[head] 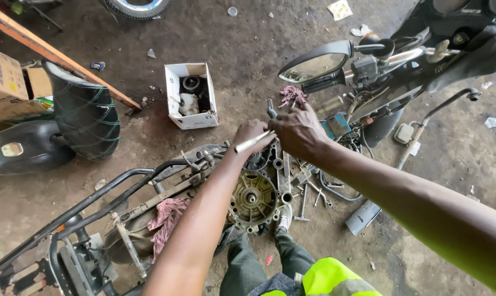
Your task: A person uses a metal tool to disassemble and manipulate internal engine components of a motorcycle.
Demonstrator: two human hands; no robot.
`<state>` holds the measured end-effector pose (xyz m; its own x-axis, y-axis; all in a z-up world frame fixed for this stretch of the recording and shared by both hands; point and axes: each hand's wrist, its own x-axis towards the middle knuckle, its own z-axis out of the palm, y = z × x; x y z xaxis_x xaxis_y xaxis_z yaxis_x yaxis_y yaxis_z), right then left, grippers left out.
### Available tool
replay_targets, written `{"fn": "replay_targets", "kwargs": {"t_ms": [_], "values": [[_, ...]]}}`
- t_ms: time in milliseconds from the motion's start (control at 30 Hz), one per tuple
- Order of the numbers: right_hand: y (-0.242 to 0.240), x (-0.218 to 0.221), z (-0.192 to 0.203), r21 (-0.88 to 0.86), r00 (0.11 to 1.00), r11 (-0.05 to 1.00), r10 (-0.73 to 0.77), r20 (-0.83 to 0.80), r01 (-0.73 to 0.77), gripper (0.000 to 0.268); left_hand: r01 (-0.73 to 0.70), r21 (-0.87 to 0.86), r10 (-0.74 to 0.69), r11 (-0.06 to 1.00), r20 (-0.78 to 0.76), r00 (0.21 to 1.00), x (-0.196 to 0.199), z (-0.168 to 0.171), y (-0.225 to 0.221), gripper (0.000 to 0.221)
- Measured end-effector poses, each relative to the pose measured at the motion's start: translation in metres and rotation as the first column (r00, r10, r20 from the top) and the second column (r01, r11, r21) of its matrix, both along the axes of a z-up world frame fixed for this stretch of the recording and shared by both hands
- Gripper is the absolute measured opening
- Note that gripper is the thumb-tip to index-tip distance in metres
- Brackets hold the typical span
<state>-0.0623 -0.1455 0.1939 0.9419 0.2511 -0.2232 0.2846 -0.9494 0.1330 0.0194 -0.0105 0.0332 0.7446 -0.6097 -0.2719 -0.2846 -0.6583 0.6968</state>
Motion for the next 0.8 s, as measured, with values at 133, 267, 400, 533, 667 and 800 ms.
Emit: {"fn": "replay_targets", "kwargs": {"t_ms": [133,267,400,533,667,800], "values": [[-0.013,-0.027,0.024,0.272,0.986,0.955,-0.147,0.078,0.121,0.017,0.057,0.220,-0.037,0.974,-0.097,0.995,0.025,-0.012,-0.016,0.030],[-0.022,-0.055,0.043,0.440,0.931,0.843,-0.362,0.036,0.311,0.025,0.060,0.385,0.026,0.921,-0.214,0.976,0.041,-0.021,-0.025,0.035],[-0.038,-0.078,0.029,0.441,0.844,0.735,-0.526,-0.106,0.514,0.031,0.146,0.269,-0.088,0.952,-0.216,0.972,0.034,0.007,-0.028,0.031],[-0.039,-0.097,0.020,0.442,0.806,0.687,-0.567,-0.169,0.576,0.016,0.260,0.324,-0.250,0.910,-0.074,0.965,0.032,-0.018,-0.026,0.031],[-0.040,-0.104,-0.013,0.455,0.784,0.647,-0.574,-0.238,0.612,0.018,0.275,0.158,-0.266,0.948,-0.078,0.961,0.020,0.043,0.002,0.040],[-0.038,-0.100,-0.034,0.498,0.791,0.632,-0.573,-0.217,0.594,0.019,0.141,-0.009,-0.141,0.990,-0.161,0.977,0.037,0.034,-0.003,0.036]]}}
